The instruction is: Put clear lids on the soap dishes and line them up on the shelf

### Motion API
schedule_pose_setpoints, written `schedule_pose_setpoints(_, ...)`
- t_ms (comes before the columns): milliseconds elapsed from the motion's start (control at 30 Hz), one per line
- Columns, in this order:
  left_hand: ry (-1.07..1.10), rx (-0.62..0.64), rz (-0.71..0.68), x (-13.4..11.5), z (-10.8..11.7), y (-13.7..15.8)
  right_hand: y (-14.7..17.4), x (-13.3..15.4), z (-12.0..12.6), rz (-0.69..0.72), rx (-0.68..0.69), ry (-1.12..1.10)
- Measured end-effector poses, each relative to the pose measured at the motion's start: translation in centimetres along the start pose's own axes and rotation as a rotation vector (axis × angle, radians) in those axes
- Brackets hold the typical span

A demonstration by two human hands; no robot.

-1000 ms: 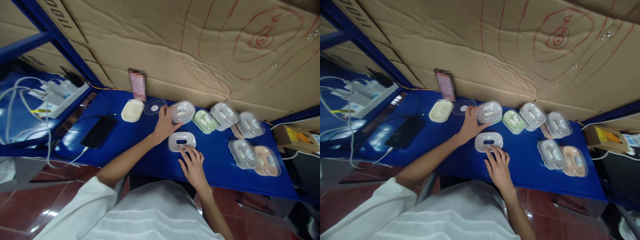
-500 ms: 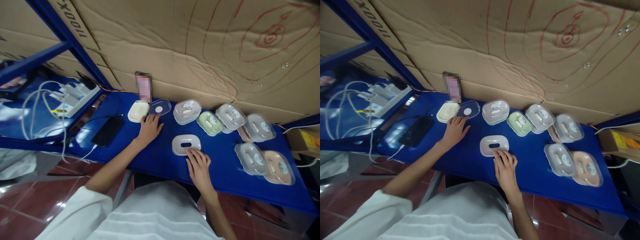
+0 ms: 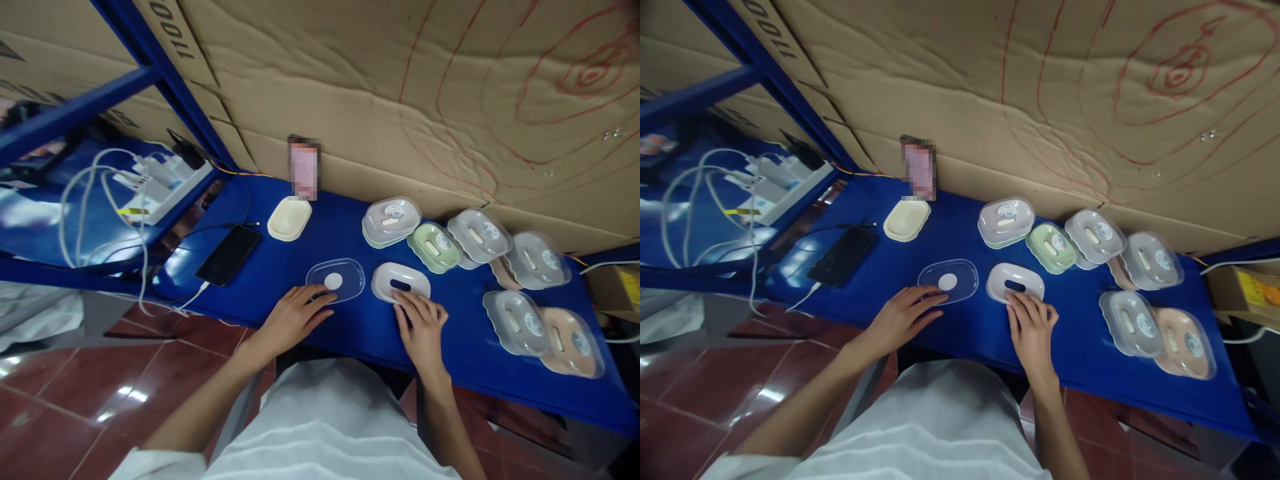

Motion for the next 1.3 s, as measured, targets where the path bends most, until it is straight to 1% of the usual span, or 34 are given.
schedule_pose_setpoints(33,0.006,-0.035,0.003,0.4,0.5,-0.5,0.0,0.2,-0.1,0.002,-0.005,0.0)
schedule_pose_setpoints(100,-0.02,-0.149,0.068,2.5,1.8,-2.0,0.2,0.5,-0.1,0.0,-0.022,0.004)
schedule_pose_setpoints(167,-0.102,-0.266,0.196,6.0,3.3,-3.9,0.4,0.6,0.0,-0.012,-0.032,0.006)
schedule_pose_setpoints(200,-0.16,-0.28,0.262,7.9,3.6,-4.9,0.5,0.6,0.1,-0.019,-0.034,0.005)
schedule_pose_setpoints(233,-0.225,-0.268,0.319,9.7,3.7,-5.7,0.7,0.6,0.2,-0.026,-0.035,0.003)
schedule_pose_setpoints(300,-0.297,-0.191,0.396,12.6,3.4,-7.0,1.0,0.5,0.5,-0.037,-0.044,-0.005)
schedule_pose_setpoints(367,-0.304,-0.149,0.424,14.0,3.6,-7.2,1.3,0.4,1.1,-0.058,-0.068,-0.022)
schedule_pose_setpoints(400,-0.288,-0.163,0.425,13.9,4.1,-6.9,1.5,0.3,1.4,-0.078,-0.084,-0.039)
schedule_pose_setpoints(433,-0.261,-0.201,0.416,13.4,4.9,-6.3,1.8,0.2,1.8,-0.105,-0.099,-0.063)
schedule_pose_setpoints(500,-0.179,-0.314,0.372,11.1,7.0,-4.6,2.4,-0.1,2.4,-0.172,-0.125,-0.141)
schedule_pose_setpoints(533,-0.12,-0.351,0.33,9.2,7.8,-3.7,2.7,-0.2,2.7,-0.218,-0.135,-0.196)
schedule_pose_setpoints(600,-0.025,-0.345,0.201,4.5,8.4,-2.0,3.3,-1.1,3.0,-0.366,-0.165,-0.317)
schedule_pose_setpoints(633,0.016,-0.297,0.104,1.6,7.9,-1.3,3.8,-1.9,3.2,-0.473,-0.198,-0.366)
schedule_pose_setpoints(667,0.052,-0.225,-0.012,-1.4,6.9,-0.7,4.4,-2.8,3.5,-0.592,-0.248,-0.4)
schedule_pose_setpoints(700,0.081,-0.152,-0.137,-4.3,5.5,-0.1,5.0,-3.8,4.0,-0.705,-0.317,-0.416)
schedule_pose_setpoints(733,0.092,-0.079,-0.225,-6.6,3.9,0.5,5.7,-4.6,4.6,-0.795,-0.397,-0.416)
schedule_pose_setpoints(767,0.092,-0.017,-0.276,-8.1,2.2,0.9,6.1,-5.2,5.3,-0.848,-0.473,-0.403)
schedule_pose_setpoints(800,0.082,0.048,-0.311,-9.1,0.3,1.1,6.3,-5.6,6.1,-0.856,-0.526,-0.382)
schedule_pose_setpoints(833,0.065,0.093,-0.351,-9.7,-1.3,1.3,6.2,-5.7,6.7,-0.82,-0.545,-0.358)
schedule_pose_setpoints(867,0.049,0.117,-0.379,-9.9,-2.7,1.3,5.8,-5.5,7.1,-0.747,-0.53,-0.329)
schedule_pose_setpoints(900,0.027,0.127,-0.387,-9.6,-3.7,1.1,5.2,-5.0,7.2,-0.652,-0.484,-0.3)
schedule_pose_setpoints(967,-0.018,0.09,-0.372,-8.3,-4.6,0.4,4.3,-3.6,6.8,-0.446,-0.346,-0.25)
schedule_pose_setpoints(1033,-0.063,0.016,-0.321,-6.8,-4.2,-0.4,3.6,-1.7,5.5,-0.271,-0.206,-0.22)
schedule_pose_setpoints(1133,-0.124,-0.078,-0.226,-5.1,-2.6,-1.3,2.6,1.1,3.1,-0.098,-0.034,-0.202)
schedule_pose_setpoints(1200,-0.112,-0.074,-0.183,-4.5,-2.0,-1.4,1.8,3.0,1.6,-0.016,0.058,-0.21)
schedule_pose_setpoints(1300,-0.011,0.003,-0.142,-4.1,-2.2,-1.0,0.8,5.3,0.2,0.102,0.16,-0.242)
Point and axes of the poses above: each hand's wrist, its own y-axis away from the middle knuckle, its own z-axis out of the back of the hand, x = y × z, the point moved 9 cm from there along -y, towards the middle knuckle, and after that the axes turned 7 degrees about -x, right-handed, at the moved point
